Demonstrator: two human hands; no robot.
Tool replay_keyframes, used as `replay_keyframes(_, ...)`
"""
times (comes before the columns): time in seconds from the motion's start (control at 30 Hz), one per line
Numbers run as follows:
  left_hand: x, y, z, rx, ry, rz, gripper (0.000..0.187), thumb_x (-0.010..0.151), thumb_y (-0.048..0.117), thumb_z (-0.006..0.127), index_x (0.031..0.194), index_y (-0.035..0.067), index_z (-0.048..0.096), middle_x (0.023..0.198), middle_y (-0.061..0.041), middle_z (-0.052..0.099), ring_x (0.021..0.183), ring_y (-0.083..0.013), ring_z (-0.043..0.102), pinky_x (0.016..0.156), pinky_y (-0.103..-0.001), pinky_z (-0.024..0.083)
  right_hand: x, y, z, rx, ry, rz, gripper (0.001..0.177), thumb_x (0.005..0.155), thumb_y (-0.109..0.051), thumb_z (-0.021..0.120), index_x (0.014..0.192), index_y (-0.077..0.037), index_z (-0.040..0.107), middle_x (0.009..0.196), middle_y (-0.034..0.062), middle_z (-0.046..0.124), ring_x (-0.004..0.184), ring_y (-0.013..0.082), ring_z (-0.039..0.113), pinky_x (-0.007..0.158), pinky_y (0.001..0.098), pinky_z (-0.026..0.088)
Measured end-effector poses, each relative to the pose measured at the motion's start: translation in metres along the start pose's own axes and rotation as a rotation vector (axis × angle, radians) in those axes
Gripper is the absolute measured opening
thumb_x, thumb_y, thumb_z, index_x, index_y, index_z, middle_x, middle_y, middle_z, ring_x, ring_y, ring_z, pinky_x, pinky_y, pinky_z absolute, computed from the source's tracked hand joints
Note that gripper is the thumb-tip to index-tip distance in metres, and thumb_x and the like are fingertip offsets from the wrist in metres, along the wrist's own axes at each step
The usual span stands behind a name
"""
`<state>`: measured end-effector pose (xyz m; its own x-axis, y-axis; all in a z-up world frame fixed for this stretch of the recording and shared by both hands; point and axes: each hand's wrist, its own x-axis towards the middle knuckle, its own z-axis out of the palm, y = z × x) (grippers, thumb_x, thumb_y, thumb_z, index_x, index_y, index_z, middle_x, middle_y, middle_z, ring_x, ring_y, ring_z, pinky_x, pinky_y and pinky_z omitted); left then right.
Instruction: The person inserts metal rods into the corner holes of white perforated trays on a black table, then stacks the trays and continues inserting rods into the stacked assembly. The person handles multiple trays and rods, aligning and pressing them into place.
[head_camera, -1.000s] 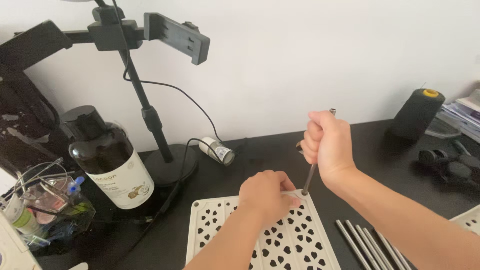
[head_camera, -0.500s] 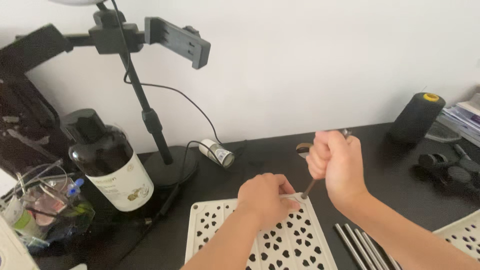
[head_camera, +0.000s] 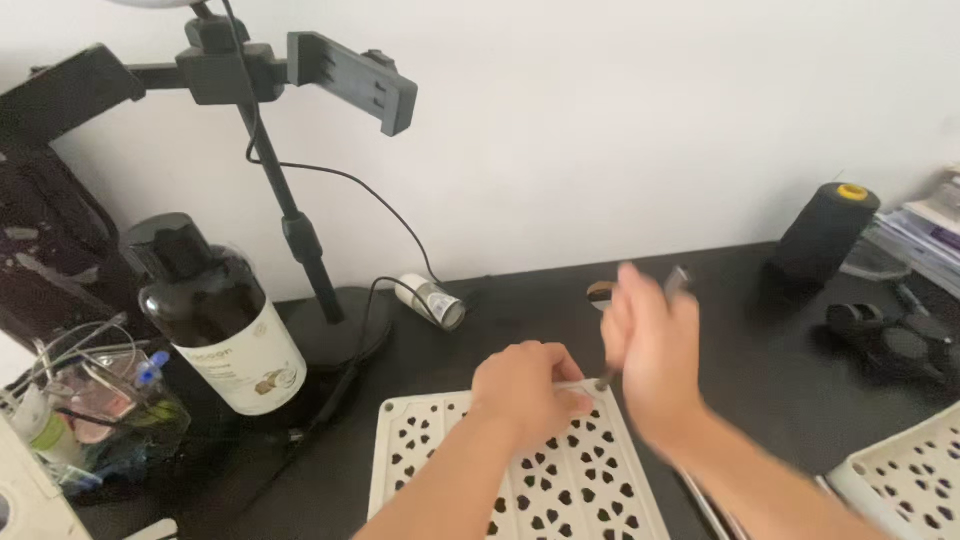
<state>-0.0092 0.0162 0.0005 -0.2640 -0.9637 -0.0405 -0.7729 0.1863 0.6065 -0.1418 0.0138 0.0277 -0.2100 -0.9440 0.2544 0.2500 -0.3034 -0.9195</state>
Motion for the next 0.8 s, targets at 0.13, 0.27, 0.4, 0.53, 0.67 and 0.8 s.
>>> replay_keyframes(0.13, 0.009, -0.004, -0.01, 0.022, -0.034, -0.014, 0.03, 0.074, 0.037, 0.081, 0.099, 0.02, 0.077, 0.102, -0.001, 0.075, 0.103, -0.0224, 0.07, 0.089, -0.039, 0.054, 0.0, 0.01, 0.007, -0.047, 0.048, -0.001, 0.049, 0.101, -0.023, 0.05, 0.056, -0.016, 0.033, 0.05, -0.0049, 0.027, 0.044, 0.0091, 0.022, 0.042, 0.0324, 0.015)
replay_keyframes(0.27, 0.007, -0.005, 0.003, 0.018, -0.049, -0.012, 0.033, 0.076, 0.041, 0.081, 0.101, 0.02, 0.075, 0.102, -0.002, 0.076, 0.102, -0.0224, 0.072, 0.089, -0.04, 0.054, 0.013, 0.011, -0.018, 0.015, -0.018, 0.122, 0.052, 0.101, -0.023, 0.047, 0.055, -0.016, 0.024, 0.047, -0.0033, 0.021, 0.042, 0.0108, 0.017, 0.042, 0.0343, 0.015)
replay_keyframes(0.4, 0.014, -0.009, -0.002, 0.027, -0.031, -0.001, 0.032, 0.074, 0.039, 0.082, 0.099, 0.02, 0.076, 0.101, -0.002, 0.076, 0.099, -0.0224, 0.072, 0.087, -0.04, 0.054, 0.033, 0.015, -0.02, -0.019, -0.048, 0.165, 0.051, 0.099, -0.024, 0.045, 0.055, -0.015, 0.021, 0.046, -0.0027, 0.02, 0.04, 0.0115, 0.015, 0.042, 0.0349, 0.014)
replay_keyframes(0.53, 0.007, -0.006, 0.0, 0.001, -0.029, -0.002, 0.028, 0.076, 0.037, 0.08, 0.096, 0.019, 0.077, 0.099, -0.001, 0.076, 0.096, -0.0216, 0.072, 0.085, -0.039, 0.054, 0.028, 0.017, -0.019, -0.09, -0.054, 0.169, 0.051, 0.098, -0.023, 0.046, 0.054, -0.015, 0.022, 0.045, -0.0025, 0.021, 0.039, 0.0117, 0.016, 0.041, 0.0351, 0.014)
replay_keyframes(0.67, 0.01, -0.003, -0.008, -0.019, -0.076, -0.013, 0.027, 0.076, 0.037, 0.079, 0.095, 0.019, 0.077, 0.094, 0.0, 0.078, 0.095, -0.0203, 0.074, 0.085, -0.037, 0.055, 0.04, 0.013, -0.016, -0.065, -0.234, 0.253, 0.05, 0.096, -0.021, 0.051, 0.054, -0.016, 0.023, 0.046, -0.0044, 0.021, 0.038, 0.011, 0.017, 0.039, 0.0343, 0.013)
replay_keyframes(0.8, 0.007, -0.002, -0.005, -0.015, -0.09, 0.011, 0.027, 0.076, 0.037, 0.078, 0.096, 0.019, 0.077, 0.093, 0.002, 0.078, 0.095, -0.019, 0.074, 0.084, -0.036, 0.055, 0.046, 0.009, -0.022, -0.118, -0.433, 0.327, 0.051, 0.095, -0.021, 0.053, 0.054, -0.017, 0.022, 0.046, -0.0056, 0.021, 0.039, 0.0086, 0.017, 0.039, 0.0327, 0.013)
